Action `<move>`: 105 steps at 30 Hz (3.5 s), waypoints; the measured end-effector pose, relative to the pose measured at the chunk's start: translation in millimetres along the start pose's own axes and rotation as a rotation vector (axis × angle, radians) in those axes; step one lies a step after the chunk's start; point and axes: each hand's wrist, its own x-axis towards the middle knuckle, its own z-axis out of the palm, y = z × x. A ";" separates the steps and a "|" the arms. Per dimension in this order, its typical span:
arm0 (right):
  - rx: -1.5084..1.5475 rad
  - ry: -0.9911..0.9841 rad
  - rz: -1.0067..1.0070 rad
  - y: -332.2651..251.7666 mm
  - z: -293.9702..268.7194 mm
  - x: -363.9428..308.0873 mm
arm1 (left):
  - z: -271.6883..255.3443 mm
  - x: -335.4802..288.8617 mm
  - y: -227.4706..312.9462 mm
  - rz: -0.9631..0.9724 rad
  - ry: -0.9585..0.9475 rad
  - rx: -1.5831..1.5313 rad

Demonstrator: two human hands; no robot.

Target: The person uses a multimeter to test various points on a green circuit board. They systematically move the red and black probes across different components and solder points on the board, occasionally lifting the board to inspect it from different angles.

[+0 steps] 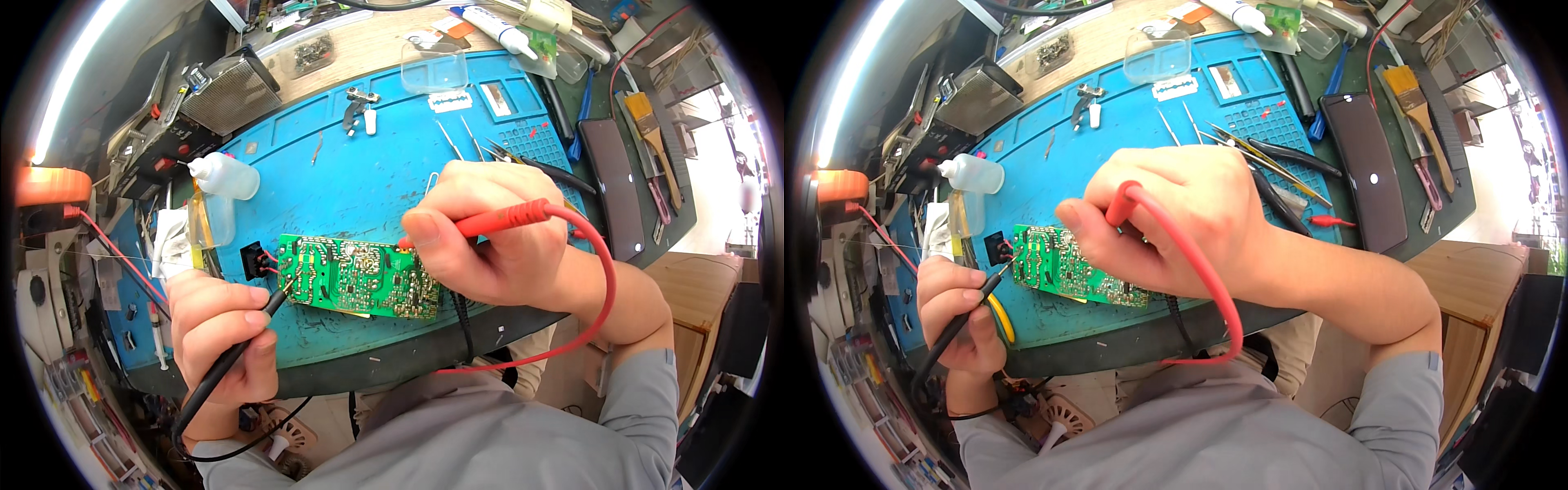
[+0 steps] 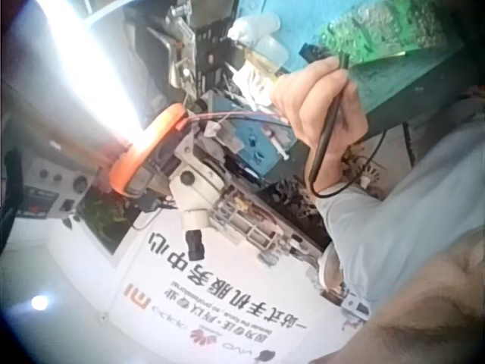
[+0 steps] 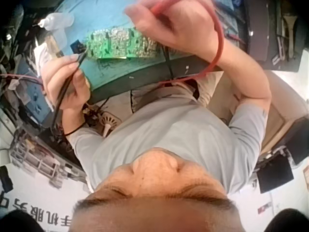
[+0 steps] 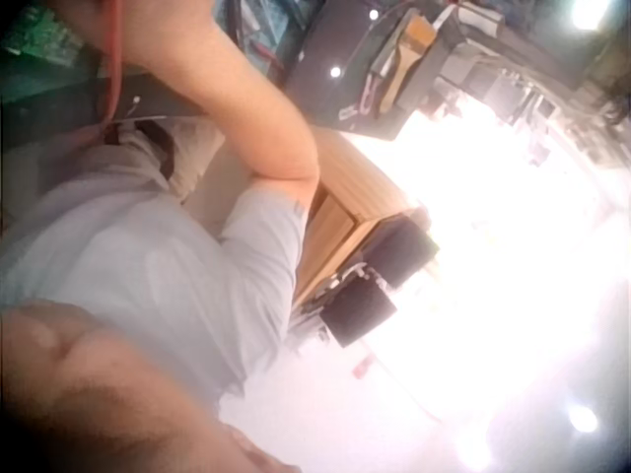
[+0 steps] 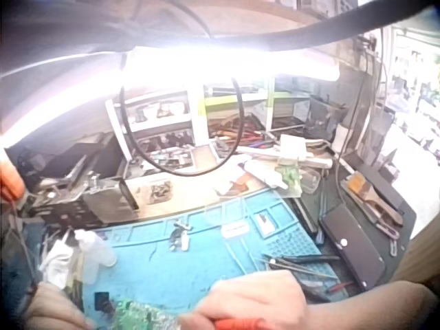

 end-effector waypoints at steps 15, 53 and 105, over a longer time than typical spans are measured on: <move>0.125 0.003 -0.069 -7.2 -12.5 5.3 | 6.9 -2.4 0.9 0.037 0.084 -0.011; 0.058 0.096 0.002 -0.7 2.8 15.6 | 8.1 -1.9 8.4 0.045 0.028 -0.203; 0.015 -0.009 -0.054 4.8 -17.3 23.8 | 18.4 1.5 12.3 0.166 -0.041 -0.084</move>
